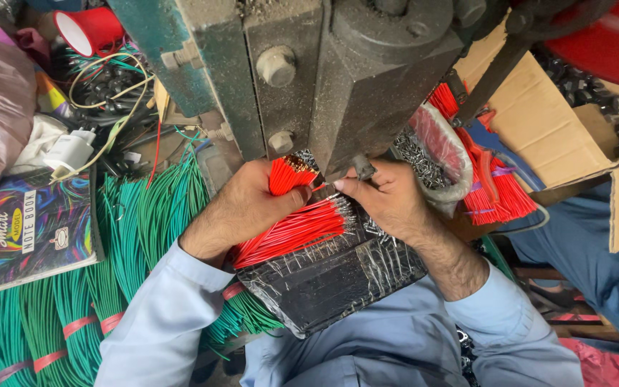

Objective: The person holds a bundle of red wires in one hand and inserts metal terminals into a bench press machine, pulling the press lever to crimp terminals onto the wire ends one at a time. Crimped wires accumulate in a tray on their lap while they continue feeding terminals and positioning wires.

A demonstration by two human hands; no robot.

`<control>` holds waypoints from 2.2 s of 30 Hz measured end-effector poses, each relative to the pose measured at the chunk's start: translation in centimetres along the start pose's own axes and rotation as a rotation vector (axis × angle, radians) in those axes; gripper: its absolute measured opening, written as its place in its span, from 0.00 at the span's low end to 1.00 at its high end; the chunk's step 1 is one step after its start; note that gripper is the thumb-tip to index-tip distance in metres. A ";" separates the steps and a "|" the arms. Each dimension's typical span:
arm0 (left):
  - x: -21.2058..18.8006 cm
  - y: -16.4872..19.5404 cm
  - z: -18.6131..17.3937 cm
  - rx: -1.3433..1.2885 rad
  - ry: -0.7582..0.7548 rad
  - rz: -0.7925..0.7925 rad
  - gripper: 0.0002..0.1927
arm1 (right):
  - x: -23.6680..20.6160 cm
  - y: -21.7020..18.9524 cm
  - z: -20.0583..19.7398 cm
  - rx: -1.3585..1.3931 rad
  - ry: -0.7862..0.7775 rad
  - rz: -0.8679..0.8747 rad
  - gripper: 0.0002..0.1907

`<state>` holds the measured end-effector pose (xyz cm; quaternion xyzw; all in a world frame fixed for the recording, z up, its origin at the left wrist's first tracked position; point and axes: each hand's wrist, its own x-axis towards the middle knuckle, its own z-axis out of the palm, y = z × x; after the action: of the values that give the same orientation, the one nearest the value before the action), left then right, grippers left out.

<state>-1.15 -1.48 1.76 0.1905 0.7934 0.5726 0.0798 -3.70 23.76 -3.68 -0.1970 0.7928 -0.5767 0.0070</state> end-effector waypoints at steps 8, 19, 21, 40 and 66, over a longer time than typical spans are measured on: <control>0.1 0.0 0.2 0.034 0.017 -0.022 0.08 | 0.6 0.5 -0.7 -0.057 -0.020 -0.051 0.05; -0.1 0.2 0.3 0.040 -0.061 0.102 0.07 | -2.8 -4.2 -3.5 -0.141 -0.158 -0.179 0.07; -0.1 0.1 0.4 0.011 -0.053 0.070 0.07 | -3.3 -4.7 -4.2 -0.495 -0.134 -0.197 0.08; -0.2 -0.2 -0.1 -0.035 -0.014 -0.001 0.08 | -1.7 -1.1 -1.3 0.132 0.006 -0.012 0.07; 0.2 -0.1 0.1 -0.022 -0.023 -0.005 0.09 | -0.1 0.6 0.1 0.073 -0.012 -0.069 0.07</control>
<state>-1.34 -1.33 1.69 0.1940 0.7865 0.5790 0.0926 -3.76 23.85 -4.24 -0.2271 0.7641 -0.6037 -0.0009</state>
